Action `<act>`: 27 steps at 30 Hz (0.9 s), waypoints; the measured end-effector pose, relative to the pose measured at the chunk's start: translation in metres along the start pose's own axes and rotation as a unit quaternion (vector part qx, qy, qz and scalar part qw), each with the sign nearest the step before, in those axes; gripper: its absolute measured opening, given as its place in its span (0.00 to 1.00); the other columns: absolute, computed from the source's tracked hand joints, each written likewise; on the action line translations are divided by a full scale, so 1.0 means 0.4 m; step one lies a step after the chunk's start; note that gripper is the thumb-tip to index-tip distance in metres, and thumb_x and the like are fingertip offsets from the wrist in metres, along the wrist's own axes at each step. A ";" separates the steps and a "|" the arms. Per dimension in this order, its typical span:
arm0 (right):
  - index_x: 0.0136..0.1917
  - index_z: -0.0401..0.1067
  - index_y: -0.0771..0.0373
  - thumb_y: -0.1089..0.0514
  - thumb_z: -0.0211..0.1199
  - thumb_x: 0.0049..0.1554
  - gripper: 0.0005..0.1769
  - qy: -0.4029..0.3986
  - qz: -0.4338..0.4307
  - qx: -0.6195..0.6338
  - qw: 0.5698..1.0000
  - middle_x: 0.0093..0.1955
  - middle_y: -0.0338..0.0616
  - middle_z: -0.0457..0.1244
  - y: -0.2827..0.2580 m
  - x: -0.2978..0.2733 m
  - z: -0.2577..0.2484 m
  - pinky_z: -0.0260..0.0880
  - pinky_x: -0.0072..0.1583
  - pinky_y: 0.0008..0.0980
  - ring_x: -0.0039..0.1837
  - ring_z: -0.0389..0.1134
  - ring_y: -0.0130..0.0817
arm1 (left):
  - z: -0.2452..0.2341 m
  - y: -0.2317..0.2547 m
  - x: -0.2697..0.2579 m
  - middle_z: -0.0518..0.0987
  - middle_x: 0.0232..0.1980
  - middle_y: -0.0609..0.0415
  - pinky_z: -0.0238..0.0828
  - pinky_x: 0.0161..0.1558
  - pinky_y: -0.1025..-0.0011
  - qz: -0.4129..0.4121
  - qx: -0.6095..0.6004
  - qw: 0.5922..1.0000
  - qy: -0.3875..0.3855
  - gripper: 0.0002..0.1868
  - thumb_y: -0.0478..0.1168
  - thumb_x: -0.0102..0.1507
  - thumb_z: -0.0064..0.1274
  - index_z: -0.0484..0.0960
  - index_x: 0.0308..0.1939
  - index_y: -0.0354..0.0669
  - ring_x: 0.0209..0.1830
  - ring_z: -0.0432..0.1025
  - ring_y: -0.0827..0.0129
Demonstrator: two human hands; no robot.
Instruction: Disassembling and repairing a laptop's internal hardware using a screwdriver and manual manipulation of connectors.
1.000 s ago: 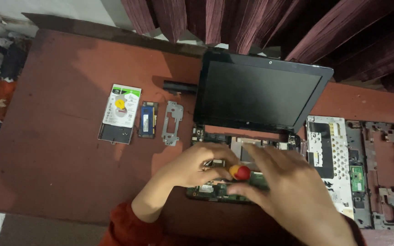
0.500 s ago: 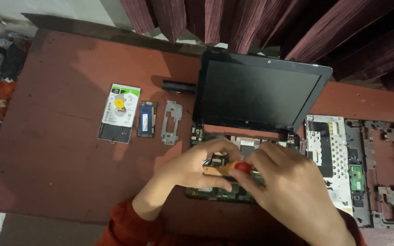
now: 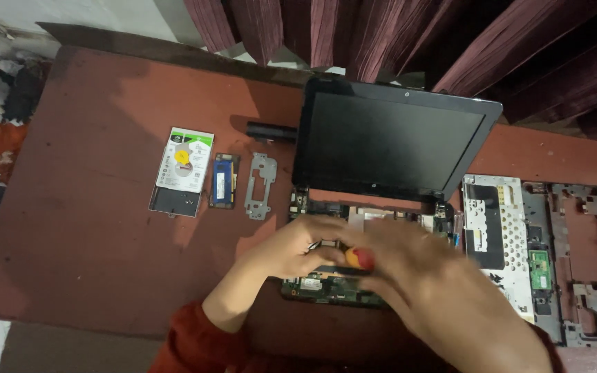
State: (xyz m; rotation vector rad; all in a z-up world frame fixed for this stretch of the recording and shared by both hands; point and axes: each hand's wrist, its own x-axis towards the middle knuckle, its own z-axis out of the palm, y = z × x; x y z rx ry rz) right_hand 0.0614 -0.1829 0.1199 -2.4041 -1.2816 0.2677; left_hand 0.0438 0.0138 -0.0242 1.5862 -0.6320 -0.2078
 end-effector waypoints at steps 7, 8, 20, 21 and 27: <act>0.64 0.69 0.57 0.75 0.60 0.41 0.37 -0.006 -0.040 -0.041 0.998 0.62 0.45 0.65 0.000 -0.011 0.049 0.69 0.61 0.40 0.58 0.69 0.38 | 0.001 -0.035 -0.010 0.77 0.54 0.52 0.73 0.50 0.63 0.050 -0.026 0.998 -0.037 0.16 0.46 0.73 0.35 0.74 0.59 0.49 0.51 0.75 0.59; 0.62 0.68 0.57 0.67 0.62 0.47 0.28 0.002 -0.025 -0.095 0.995 0.48 0.40 0.63 0.000 -0.007 0.057 0.67 0.46 0.35 0.44 0.66 0.32 | 0.000 -0.040 -0.005 0.76 0.52 0.53 0.71 0.50 0.65 0.048 -0.056 0.997 -0.038 0.18 0.50 0.73 0.35 0.74 0.59 0.49 0.49 0.74 0.60; 0.28 0.62 0.46 0.24 0.49 0.61 0.32 0.129 0.072 -0.399 0.905 0.18 0.26 0.50 0.007 0.009 0.147 0.44 0.22 0.28 0.18 0.47 0.19 | 0.021 -0.003 0.009 0.70 0.45 0.57 0.65 0.48 0.69 0.076 -0.054 0.995 0.031 0.11 0.38 0.64 0.55 0.70 0.47 0.48 0.45 0.66 0.68; 0.30 0.60 0.42 0.17 0.43 0.60 0.34 0.122 0.085 -0.440 0.886 0.18 0.26 0.49 0.004 0.008 0.141 0.44 0.23 0.29 0.18 0.48 0.20 | 0.027 -0.007 0.009 0.70 0.39 0.59 0.62 0.42 0.73 0.073 -0.040 0.995 0.052 0.07 0.38 0.63 0.55 0.71 0.39 0.48 0.38 0.65 0.70; 0.76 0.50 0.48 0.67 0.59 0.53 0.41 -0.090 -0.041 0.119 0.988 0.74 0.46 0.57 0.011 0.029 -0.011 0.61 0.65 0.57 0.69 0.61 0.50 | 0.009 -0.011 0.007 0.80 0.55 0.55 0.67 0.56 0.62 -0.156 0.020 0.988 0.002 0.21 0.55 0.61 0.47 0.79 0.52 0.49 0.57 0.73 0.62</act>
